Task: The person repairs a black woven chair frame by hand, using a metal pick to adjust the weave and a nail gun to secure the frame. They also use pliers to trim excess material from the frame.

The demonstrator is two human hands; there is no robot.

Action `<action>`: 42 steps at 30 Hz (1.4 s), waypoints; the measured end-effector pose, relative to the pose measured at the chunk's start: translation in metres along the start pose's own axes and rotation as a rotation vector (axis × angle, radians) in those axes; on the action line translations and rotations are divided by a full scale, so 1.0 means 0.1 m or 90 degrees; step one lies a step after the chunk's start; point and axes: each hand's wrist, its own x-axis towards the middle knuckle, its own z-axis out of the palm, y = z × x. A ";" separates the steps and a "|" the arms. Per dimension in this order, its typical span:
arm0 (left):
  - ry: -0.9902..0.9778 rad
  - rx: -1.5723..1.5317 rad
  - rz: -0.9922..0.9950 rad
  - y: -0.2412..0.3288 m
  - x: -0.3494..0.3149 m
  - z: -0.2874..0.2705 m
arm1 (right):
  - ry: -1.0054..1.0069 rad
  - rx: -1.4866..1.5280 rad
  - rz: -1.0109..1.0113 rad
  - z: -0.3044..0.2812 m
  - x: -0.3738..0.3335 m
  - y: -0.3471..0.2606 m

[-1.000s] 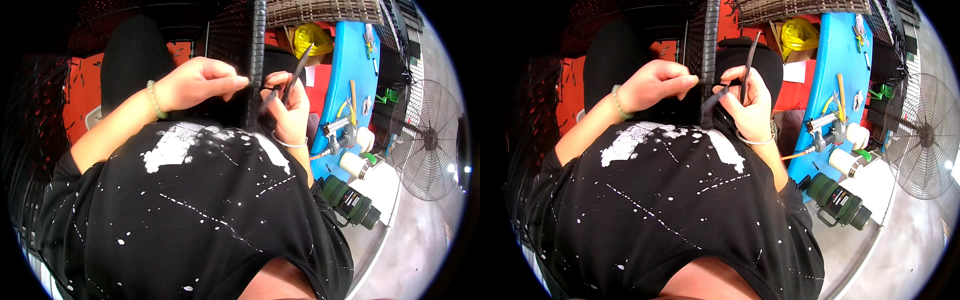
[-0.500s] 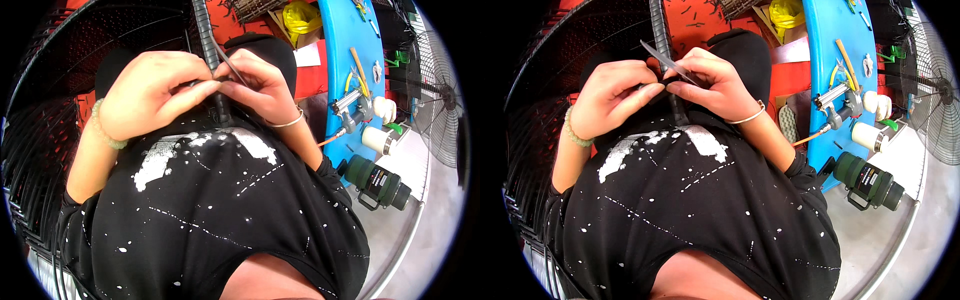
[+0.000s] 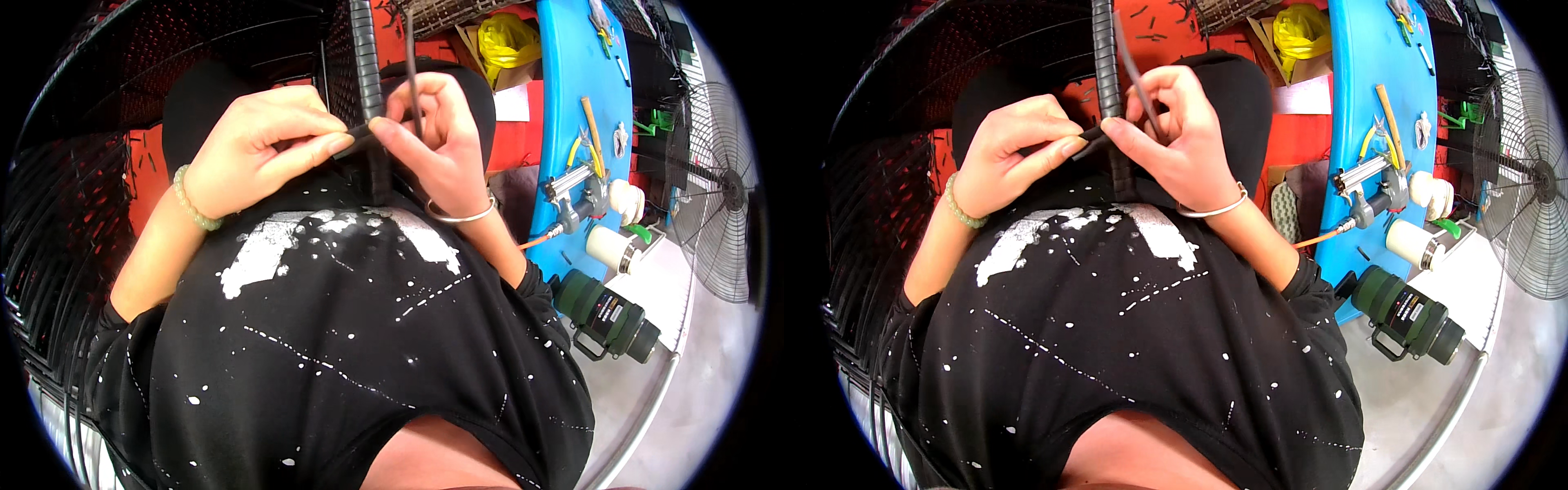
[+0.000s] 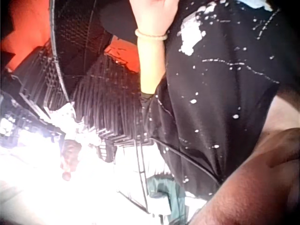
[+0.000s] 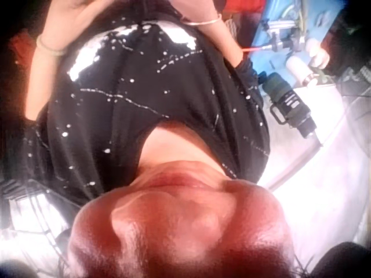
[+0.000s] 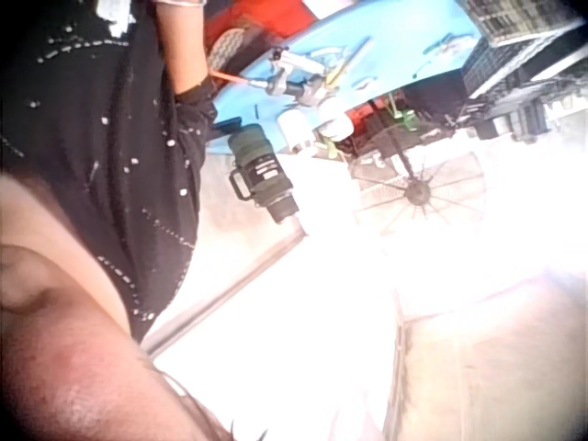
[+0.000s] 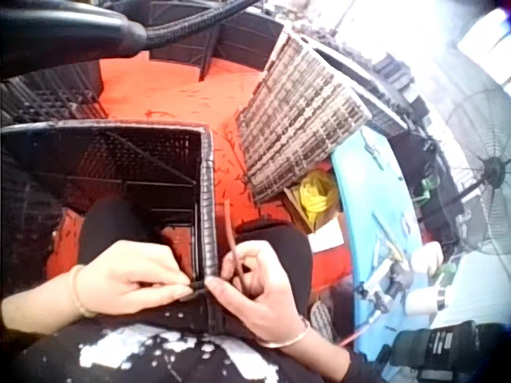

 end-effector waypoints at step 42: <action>-0.129 -0.317 -0.213 -0.55 -0.11 0.24 | 0.021 0.012 0.127 -0.21 -0.15 -0.01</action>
